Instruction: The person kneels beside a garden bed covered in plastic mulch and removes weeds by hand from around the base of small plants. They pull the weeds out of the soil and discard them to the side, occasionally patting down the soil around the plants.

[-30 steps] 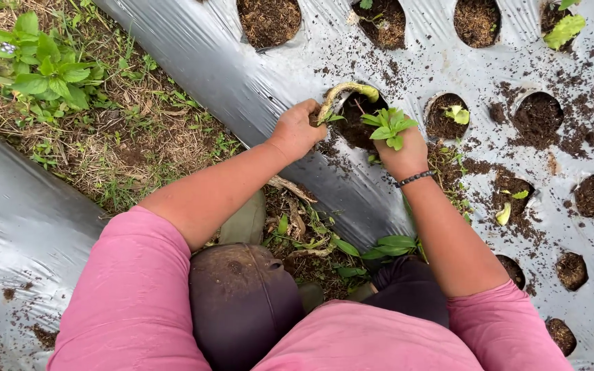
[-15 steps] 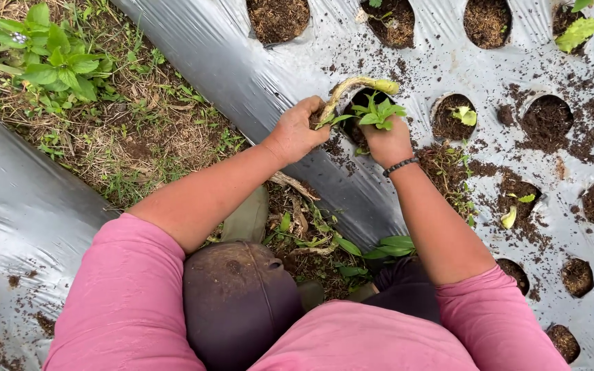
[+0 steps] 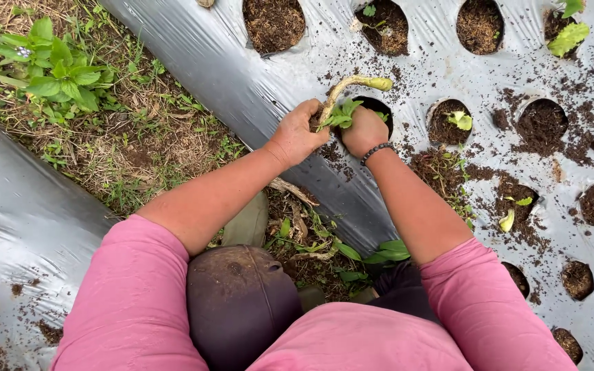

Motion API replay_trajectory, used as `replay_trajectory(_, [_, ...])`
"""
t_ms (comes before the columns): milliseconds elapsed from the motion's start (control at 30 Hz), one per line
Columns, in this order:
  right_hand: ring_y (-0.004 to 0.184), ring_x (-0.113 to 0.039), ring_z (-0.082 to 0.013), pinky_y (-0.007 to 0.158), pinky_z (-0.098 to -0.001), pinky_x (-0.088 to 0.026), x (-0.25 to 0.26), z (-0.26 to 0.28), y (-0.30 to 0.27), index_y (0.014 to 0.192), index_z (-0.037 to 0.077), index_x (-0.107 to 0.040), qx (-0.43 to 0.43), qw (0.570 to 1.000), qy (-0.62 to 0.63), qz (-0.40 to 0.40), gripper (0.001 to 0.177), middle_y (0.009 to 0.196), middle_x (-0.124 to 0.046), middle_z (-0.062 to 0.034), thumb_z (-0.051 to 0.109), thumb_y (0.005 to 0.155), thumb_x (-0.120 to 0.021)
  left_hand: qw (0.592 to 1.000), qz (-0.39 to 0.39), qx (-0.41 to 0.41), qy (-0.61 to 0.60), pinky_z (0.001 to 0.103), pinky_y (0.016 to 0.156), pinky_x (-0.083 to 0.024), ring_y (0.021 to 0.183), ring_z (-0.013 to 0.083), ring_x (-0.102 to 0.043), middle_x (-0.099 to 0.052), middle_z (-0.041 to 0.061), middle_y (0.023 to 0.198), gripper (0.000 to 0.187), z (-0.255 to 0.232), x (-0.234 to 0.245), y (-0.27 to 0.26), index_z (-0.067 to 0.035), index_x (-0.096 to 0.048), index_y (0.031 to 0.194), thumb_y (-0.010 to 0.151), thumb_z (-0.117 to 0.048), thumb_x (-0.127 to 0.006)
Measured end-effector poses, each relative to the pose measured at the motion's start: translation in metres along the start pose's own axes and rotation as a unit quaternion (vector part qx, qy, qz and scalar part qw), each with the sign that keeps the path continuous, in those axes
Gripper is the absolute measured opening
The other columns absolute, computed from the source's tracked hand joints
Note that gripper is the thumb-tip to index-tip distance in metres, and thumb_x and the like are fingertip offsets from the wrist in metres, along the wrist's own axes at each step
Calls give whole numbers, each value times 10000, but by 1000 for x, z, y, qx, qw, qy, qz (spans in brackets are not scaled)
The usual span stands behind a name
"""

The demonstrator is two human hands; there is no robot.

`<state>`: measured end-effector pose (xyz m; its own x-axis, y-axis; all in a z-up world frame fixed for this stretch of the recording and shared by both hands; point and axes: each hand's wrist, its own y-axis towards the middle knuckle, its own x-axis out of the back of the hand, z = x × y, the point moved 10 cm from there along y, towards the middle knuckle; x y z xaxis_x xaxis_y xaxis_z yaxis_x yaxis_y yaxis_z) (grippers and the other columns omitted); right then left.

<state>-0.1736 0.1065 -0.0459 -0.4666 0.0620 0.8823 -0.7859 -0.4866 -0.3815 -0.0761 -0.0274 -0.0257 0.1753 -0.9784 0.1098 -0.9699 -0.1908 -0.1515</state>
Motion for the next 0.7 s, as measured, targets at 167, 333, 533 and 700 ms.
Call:
replay_trajectory(167, [911,-697,-466,820,-572,-556,59,-16,-44,1041,-92,-696,-12,979,195,-48,359,854,-696,-276,262,980,-699,1000,-2,-1,8,533,1089,-461,1247,404,-603,-607,250,1160,436,-19,17,-19,75,-509,1299,928,-46,-703])
replay_trajectory(333, [1019,-671,-533,800,-629,-521,102,-57,-65,1110,-31,-735,-63,984,152,-63,369,937,-720,-301,310,969,-723,997,32,-7,73,478,993,-538,1098,351,-647,-601,190,1118,407,8,-8,-20,6,-531,1274,923,-87,-715])
replay_trajectory(533, [1136,-673,-410,921,-612,-565,57,-26,-61,1221,75,-665,-61,979,-180,81,473,1192,-717,-170,462,955,-604,970,96,-31,220,477,994,-567,1198,384,-617,-568,177,1214,538,-8,-32,-34,-10,-499,1351,898,-159,-749])
replay_trajectory(700, [1186,-666,-430,966,-579,-538,68,-28,-62,1213,15,-724,-140,983,-50,110,552,1190,-741,-211,454,892,-631,945,84,-34,316,464,865,-615,1054,388,-616,-522,130,1127,406,5,-43,-26,-47,-589,1213,871,-186,-760])
